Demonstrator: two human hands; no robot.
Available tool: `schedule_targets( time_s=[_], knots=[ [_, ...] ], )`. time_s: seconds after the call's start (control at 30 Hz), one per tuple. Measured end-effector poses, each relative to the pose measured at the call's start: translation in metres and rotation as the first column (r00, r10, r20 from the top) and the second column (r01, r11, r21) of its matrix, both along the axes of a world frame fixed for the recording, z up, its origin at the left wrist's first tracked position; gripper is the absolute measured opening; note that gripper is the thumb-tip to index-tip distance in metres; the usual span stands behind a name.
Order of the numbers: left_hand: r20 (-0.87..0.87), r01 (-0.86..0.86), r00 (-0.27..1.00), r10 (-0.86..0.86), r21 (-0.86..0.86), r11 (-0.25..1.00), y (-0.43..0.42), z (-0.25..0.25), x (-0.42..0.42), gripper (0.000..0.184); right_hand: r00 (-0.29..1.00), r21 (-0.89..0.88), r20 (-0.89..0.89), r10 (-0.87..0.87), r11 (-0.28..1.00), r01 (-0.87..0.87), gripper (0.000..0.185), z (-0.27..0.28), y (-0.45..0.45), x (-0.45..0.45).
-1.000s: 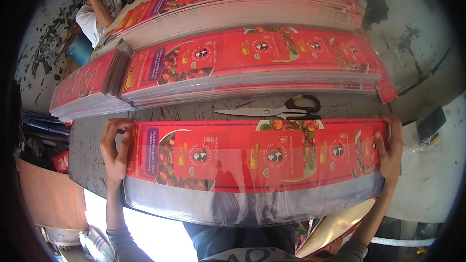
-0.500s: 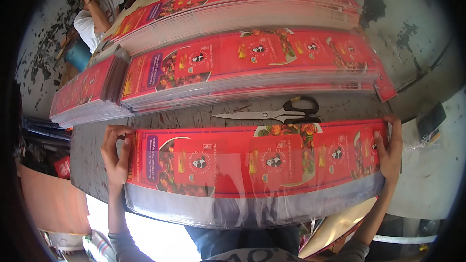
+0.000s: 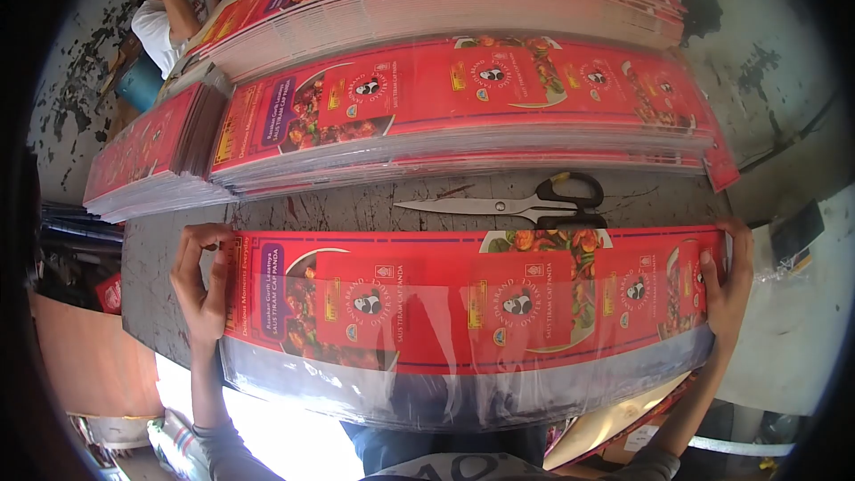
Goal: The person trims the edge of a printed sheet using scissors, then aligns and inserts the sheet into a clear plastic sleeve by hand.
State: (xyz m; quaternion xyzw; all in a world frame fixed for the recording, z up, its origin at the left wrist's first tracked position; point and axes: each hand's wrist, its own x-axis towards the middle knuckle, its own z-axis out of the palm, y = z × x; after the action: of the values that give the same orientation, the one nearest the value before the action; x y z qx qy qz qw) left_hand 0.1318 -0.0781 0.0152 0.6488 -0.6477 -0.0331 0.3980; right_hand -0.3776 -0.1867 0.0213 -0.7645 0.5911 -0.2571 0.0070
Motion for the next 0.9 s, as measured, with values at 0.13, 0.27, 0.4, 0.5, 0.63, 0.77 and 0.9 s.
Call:
schedule_targets(
  time_s=[0.13, 0.27, 0.4, 0.5, 0.63, 0.77, 0.9],
  knots=[
    [0.016, -0.009, 1.000, 0.009, 0.001, 1.000, -0.0017, 0.0008, -0.0008, 0.015, 0.999, 0.009, 0.039, -0.007, 1.000, 0.007, 0.035, 0.0006, 0.0015, 0.0023],
    [0.014, -0.021, 1.000, 0.021, 0.014, 1.000, -0.0038, 0.0012, -0.0020, 0.015, 0.999, 0.017, 0.037, -0.038, 0.999, 0.038, 0.034, -0.0008, 0.0015, 0.0023],
    [-0.002, -0.025, 1.000, 0.025, 0.017, 1.000, -0.0040, -0.0001, -0.0021, 0.015, 0.998, 0.015, 0.039, -0.039, 0.999, 0.038, 0.034, -0.0013, 0.0012, 0.0017],
    [-0.029, -0.042, 0.999, 0.043, 0.019, 0.999, -0.0038, 0.0000, -0.0029, 0.015, 0.999, 0.007, 0.037, -0.031, 0.999, 0.031, 0.033, -0.0016, 0.0009, 0.0015],
    [-0.014, -0.056, 0.998, 0.056, 0.027, 0.998, -0.0035, 0.0011, -0.0042, 0.016, 0.999, 0.016, 0.046, -0.029, 0.999, 0.028, 0.032, -0.0005, 0.0010, 0.0020],
    [0.002, -0.048, 0.999, 0.048, 0.013, 0.999, -0.0037, 0.0016, -0.0038, 0.015, 0.999, 0.016, 0.044, -0.030, 0.999, 0.029, 0.030, -0.0008, 0.0008, 0.0018],
    [-0.005, -0.051, 0.999, 0.051, 0.009, 0.999, -0.0038, 0.0004, -0.0032, 0.015, 0.998, 0.017, 0.051, -0.024, 1.000, 0.024, 0.029, -0.0007, 0.0005, 0.0020]
  ],
)
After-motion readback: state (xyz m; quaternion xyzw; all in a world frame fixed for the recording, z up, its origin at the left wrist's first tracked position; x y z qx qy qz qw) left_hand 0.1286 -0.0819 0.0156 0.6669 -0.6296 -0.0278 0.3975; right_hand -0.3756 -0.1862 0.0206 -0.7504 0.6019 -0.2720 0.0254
